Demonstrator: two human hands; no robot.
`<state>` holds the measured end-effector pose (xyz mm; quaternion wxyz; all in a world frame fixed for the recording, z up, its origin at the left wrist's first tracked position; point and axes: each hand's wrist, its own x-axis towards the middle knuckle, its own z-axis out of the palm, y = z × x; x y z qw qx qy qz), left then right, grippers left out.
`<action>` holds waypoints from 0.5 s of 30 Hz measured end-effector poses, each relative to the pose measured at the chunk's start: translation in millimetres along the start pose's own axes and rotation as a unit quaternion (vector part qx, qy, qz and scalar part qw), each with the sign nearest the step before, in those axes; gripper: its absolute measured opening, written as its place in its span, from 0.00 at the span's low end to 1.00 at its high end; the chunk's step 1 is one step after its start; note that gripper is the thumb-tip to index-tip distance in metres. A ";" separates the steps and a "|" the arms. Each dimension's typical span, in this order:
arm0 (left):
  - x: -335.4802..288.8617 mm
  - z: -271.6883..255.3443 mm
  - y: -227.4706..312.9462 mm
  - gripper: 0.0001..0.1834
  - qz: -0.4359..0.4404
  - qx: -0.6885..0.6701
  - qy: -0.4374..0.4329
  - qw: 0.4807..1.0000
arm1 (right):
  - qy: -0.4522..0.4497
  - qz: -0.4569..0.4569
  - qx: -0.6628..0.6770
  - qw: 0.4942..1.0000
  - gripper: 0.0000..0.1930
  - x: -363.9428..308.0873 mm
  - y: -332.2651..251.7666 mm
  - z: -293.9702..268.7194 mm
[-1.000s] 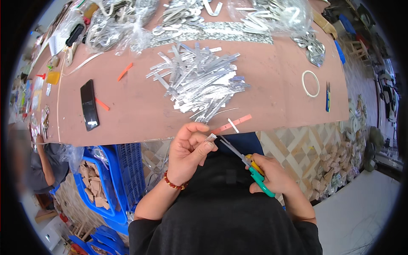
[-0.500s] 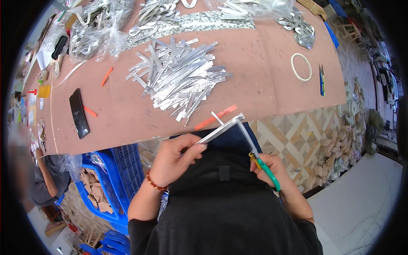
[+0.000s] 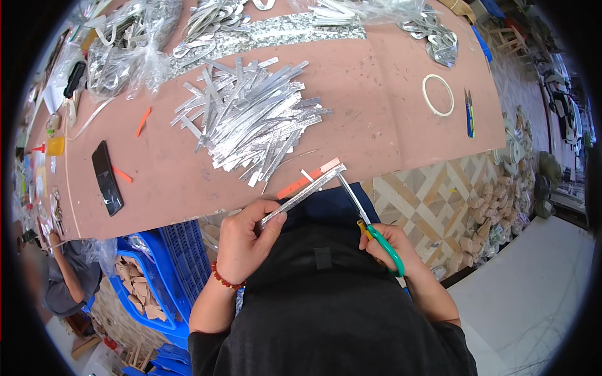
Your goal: The recorder uses scissors to cut long silver material strips into shorter pieces at a workbench.
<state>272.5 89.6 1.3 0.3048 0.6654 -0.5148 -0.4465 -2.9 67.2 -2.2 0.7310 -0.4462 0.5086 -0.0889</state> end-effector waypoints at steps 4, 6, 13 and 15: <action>1.4 2.6 -2.9 0.04 0.012 -0.028 0.026 0.999 | -0.010 0.014 0.018 1.000 0.10 -0.5 -4.6 0.4; 1.2 2.6 -6.1 0.04 0.005 -0.022 0.026 0.999 | -0.011 0.020 0.015 1.000 0.10 0.4 -4.6 1.0; -1.2 7.1 -5.4 0.04 -0.004 -0.045 0.074 0.996 | -0.008 0.034 0.016 0.999 0.12 0.1 0.0 -0.4; -2.3 9.8 -7.3 0.04 0.000 -0.026 0.083 0.996 | -0.009 0.038 0.024 0.999 0.12 -0.2 2.9 -0.9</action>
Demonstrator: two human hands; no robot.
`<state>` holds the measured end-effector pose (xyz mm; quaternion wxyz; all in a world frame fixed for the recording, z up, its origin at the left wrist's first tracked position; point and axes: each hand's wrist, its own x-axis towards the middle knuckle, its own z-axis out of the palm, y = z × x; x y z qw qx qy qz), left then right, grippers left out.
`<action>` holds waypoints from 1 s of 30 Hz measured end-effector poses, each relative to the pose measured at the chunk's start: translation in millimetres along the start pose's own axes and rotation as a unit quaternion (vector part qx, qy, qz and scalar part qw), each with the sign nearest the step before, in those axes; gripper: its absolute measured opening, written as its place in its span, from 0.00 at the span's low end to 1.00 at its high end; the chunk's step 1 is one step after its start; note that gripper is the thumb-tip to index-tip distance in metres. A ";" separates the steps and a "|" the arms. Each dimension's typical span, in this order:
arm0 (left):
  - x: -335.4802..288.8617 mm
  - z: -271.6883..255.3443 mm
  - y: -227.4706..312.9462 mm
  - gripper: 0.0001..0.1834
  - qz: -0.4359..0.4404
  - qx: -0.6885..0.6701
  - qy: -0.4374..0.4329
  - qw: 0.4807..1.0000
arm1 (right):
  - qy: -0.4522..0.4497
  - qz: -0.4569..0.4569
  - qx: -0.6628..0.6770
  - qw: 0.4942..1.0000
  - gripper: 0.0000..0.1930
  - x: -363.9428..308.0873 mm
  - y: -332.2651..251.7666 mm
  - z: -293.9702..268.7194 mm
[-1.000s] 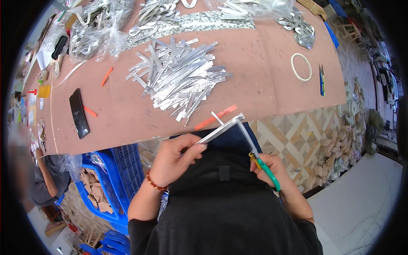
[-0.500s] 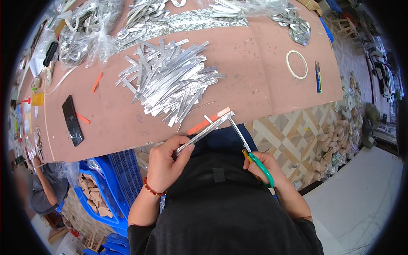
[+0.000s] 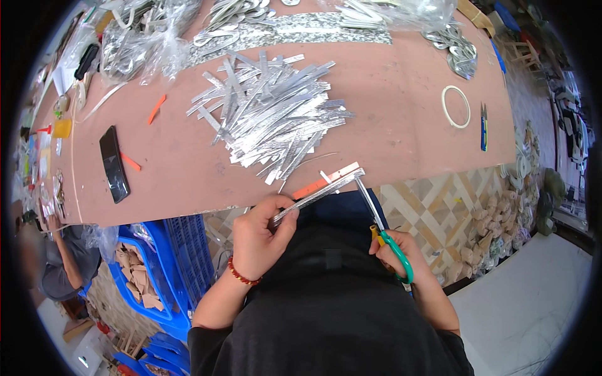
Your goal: The recorder uses scissors to cut long silver material strips into shorter pieces at a workbench.
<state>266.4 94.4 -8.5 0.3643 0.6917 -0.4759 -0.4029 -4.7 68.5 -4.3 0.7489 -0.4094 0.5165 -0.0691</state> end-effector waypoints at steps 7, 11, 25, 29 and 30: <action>-0.9 8.0 -9.1 0.04 0.056 0.044 0.041 0.997 | 0.006 -0.027 0.010 1.000 0.12 0.9 3.9 0.9; -0.3 8.5 -13.1 0.04 0.089 0.055 0.055 0.993 | 0.004 -0.019 0.019 1.000 0.12 0.5 1.3 1.1; 15.8 -9.7 11.6 0.03 -0.043 -0.434 0.053 0.898 | -0.102 -0.193 -0.304 0.927 0.26 56.3 -65.2 47.8; 15.3 -17.0 10.5 0.02 -0.036 -0.399 0.064 0.914 | -0.087 -0.223 -0.272 0.932 0.24 64.7 -73.4 59.7; 16.3 -20.4 7.6 0.03 -0.039 -0.387 0.058 0.919 | -0.082 -0.200 -0.263 0.940 0.21 65.3 -77.0 62.1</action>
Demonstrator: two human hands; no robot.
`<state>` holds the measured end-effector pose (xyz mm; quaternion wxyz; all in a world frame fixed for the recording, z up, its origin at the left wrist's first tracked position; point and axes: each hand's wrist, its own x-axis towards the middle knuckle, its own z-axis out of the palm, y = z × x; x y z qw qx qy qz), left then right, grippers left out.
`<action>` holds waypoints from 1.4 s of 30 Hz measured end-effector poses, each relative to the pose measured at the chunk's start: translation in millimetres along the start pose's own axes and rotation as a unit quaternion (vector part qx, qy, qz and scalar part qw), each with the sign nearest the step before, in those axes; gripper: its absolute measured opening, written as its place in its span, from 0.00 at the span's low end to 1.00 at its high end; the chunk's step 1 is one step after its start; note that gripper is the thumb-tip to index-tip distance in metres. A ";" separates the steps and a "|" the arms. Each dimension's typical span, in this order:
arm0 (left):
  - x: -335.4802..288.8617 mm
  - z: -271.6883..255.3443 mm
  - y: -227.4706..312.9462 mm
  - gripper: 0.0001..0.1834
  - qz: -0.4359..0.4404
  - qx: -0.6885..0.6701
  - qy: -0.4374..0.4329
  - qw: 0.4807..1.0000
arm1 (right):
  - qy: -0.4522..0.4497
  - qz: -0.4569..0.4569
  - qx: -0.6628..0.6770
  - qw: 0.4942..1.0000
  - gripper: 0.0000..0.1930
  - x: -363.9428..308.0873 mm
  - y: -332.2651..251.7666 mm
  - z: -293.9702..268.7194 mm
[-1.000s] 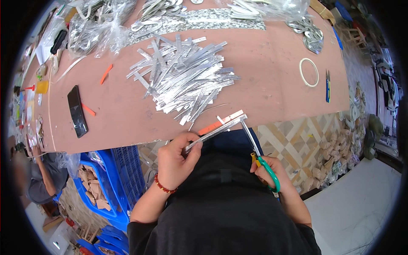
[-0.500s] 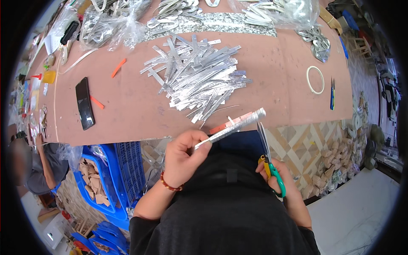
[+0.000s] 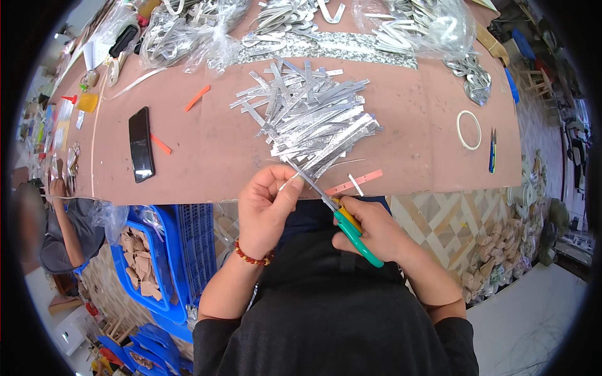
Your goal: The recorder uses scissors to cut long silver material strips into shorter pieces at a workbench.
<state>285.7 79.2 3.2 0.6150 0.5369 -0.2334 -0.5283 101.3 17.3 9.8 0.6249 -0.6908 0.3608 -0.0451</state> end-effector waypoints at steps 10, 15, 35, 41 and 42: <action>-1.6 -17.4 7.7 0.06 -0.054 -0.039 -0.062 0.996 | -0.043 0.033 0.078 0.995 0.18 -20.0 16.9 -8.2; -15.0 -7.9 -8.4 0.13 -0.054 -0.040 -0.160 0.985 | -0.047 0.028 -0.040 0.998 0.35 -66.1 31.0 -22.1; -11.4 -6.8 -3.7 0.07 -0.075 0.427 -0.226 0.872 | 0.098 0.147 0.261 0.949 0.12 -107.2 58.2 -4.4; -13.9 -2.4 -13.8 0.07 -0.031 0.395 -0.178 0.901 | 0.097 0.154 0.247 0.952 0.13 -100.6 60.1 -6.4; -14.1 -2.3 -16.4 0.07 -0.031 0.370 -0.158 0.915 | 0.093 0.150 0.242 0.954 0.13 -99.7 59.7 -7.2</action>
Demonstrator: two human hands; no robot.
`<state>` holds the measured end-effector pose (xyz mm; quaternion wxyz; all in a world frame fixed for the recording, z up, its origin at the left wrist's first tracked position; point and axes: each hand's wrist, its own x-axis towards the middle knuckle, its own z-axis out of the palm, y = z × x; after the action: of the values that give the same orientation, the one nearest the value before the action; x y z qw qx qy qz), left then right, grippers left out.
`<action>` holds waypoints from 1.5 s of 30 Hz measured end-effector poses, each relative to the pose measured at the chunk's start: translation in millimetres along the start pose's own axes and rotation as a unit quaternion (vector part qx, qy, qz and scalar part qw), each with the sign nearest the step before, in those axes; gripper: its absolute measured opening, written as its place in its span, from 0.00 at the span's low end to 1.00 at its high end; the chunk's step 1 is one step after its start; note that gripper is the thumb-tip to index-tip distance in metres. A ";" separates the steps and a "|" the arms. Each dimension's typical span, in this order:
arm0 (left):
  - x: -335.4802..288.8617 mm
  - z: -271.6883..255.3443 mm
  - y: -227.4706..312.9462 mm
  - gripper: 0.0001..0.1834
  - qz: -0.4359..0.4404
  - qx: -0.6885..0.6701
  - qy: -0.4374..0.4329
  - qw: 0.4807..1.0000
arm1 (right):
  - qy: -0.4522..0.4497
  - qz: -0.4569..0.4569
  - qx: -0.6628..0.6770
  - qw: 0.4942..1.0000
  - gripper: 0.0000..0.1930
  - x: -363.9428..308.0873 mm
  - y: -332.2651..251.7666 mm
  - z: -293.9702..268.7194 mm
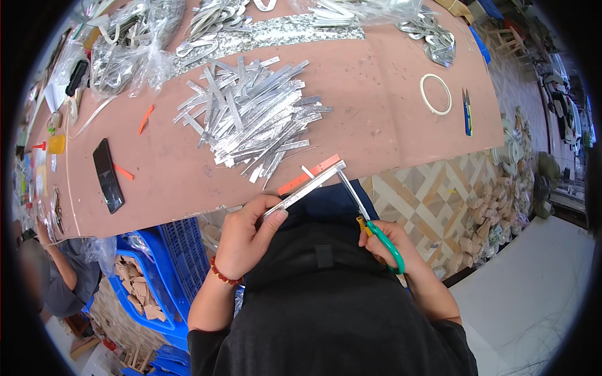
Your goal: The recorder uses scissors to cut long silver material strips into shorter pieces at a workbench.
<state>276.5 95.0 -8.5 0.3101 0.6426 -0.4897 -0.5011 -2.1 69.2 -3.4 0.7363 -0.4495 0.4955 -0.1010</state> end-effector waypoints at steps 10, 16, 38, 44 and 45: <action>0.6 4.5 1.6 0.04 0.023 0.047 0.079 0.995 | -0.008 0.027 0.005 1.000 0.13 1.9 -1.2 -1.4; 1.1 12.9 -1.8 0.04 0.071 0.053 0.146 0.985 | 0.002 0.021 -0.015 1.000 0.13 1.3 1.1 -1.8; 11.9 -6.6 15.2 0.04 0.042 -0.439 0.125 0.889 | -0.101 -0.124 -0.304 0.939 0.26 47.5 -64.2 36.0; 7.8 -9.5 14.2 0.03 0.064 -0.354 0.163 0.919 | -0.095 -0.163 -0.306 0.933 0.27 62.4 -74.4 49.7; 8.3 -11.8 13.0 0.03 0.061 -0.330 0.169 0.927 | -0.096 -0.163 -0.306 0.933 0.27 64.2 -76.9 50.4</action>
<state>283.6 81.8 3.9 0.6130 0.5477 -0.2753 -0.4985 93.4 15.0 19.5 0.5805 -0.7352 0.3495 -0.0200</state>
